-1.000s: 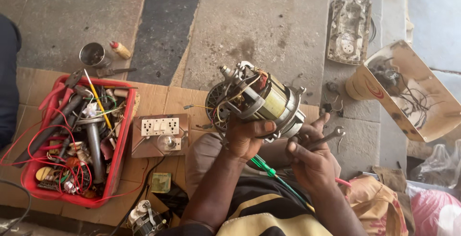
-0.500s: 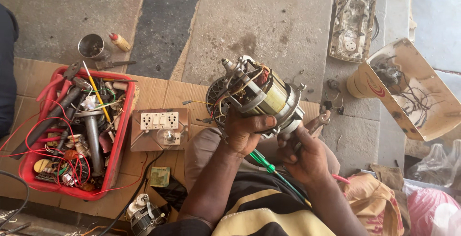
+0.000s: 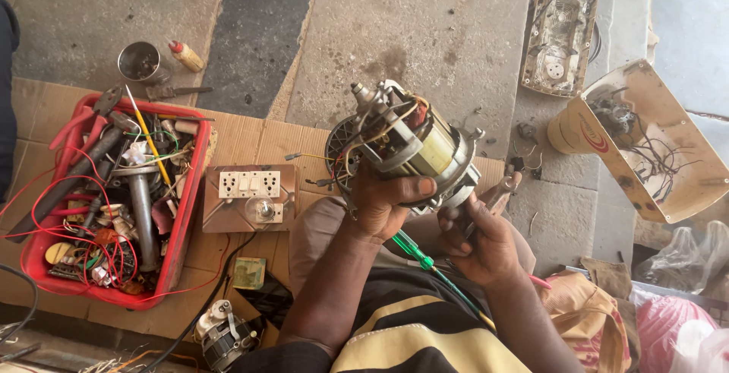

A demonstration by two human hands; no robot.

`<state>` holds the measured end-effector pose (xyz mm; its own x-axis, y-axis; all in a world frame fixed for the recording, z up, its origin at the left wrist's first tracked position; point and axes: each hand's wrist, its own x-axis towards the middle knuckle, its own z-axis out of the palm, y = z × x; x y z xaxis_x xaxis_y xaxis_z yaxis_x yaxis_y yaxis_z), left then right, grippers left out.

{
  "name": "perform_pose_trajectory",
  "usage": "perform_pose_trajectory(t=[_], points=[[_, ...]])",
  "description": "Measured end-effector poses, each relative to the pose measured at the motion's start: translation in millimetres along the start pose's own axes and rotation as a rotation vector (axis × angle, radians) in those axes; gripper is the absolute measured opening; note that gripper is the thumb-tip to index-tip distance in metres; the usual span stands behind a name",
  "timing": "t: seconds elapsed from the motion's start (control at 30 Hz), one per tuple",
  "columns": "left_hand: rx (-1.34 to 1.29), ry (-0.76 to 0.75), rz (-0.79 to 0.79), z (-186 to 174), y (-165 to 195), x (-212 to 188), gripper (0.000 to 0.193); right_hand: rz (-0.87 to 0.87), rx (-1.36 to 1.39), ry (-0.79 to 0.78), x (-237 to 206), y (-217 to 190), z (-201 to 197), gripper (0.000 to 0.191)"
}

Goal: The person sits on the floor and uses a wrench to loosen and remove nuts from the end of an electric motor. They then use pliers to pull out a small metal component and a screwdriver to adjust internal parts of the motor.

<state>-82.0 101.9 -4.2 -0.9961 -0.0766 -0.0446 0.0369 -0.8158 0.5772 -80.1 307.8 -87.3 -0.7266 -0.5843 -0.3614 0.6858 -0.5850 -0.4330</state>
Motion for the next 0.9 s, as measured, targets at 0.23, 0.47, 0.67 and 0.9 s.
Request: perform_pose_trajectory(t=[0.23, 0.47, 0.67, 0.9], points=[[0.057, 0.005, 0.02, 3, 1, 1, 0.077, 0.02, 0.071, -0.035, 8, 3, 1, 0.026], [0.005, 0.047, -0.065, -16, -15, 5, 0.047, 0.036, 0.07, -0.001, 10, -3, 4, 0.022], [0.0, 0.107, -0.038, -27, -16, 6, 0.047, -0.174, -0.222, 0.162, 15, 7, 7, 0.013], [-0.058, 0.005, -0.037, -34, -13, 3, 0.05, -0.146, -0.08, 0.029, 11, 13, -1, 0.007]])
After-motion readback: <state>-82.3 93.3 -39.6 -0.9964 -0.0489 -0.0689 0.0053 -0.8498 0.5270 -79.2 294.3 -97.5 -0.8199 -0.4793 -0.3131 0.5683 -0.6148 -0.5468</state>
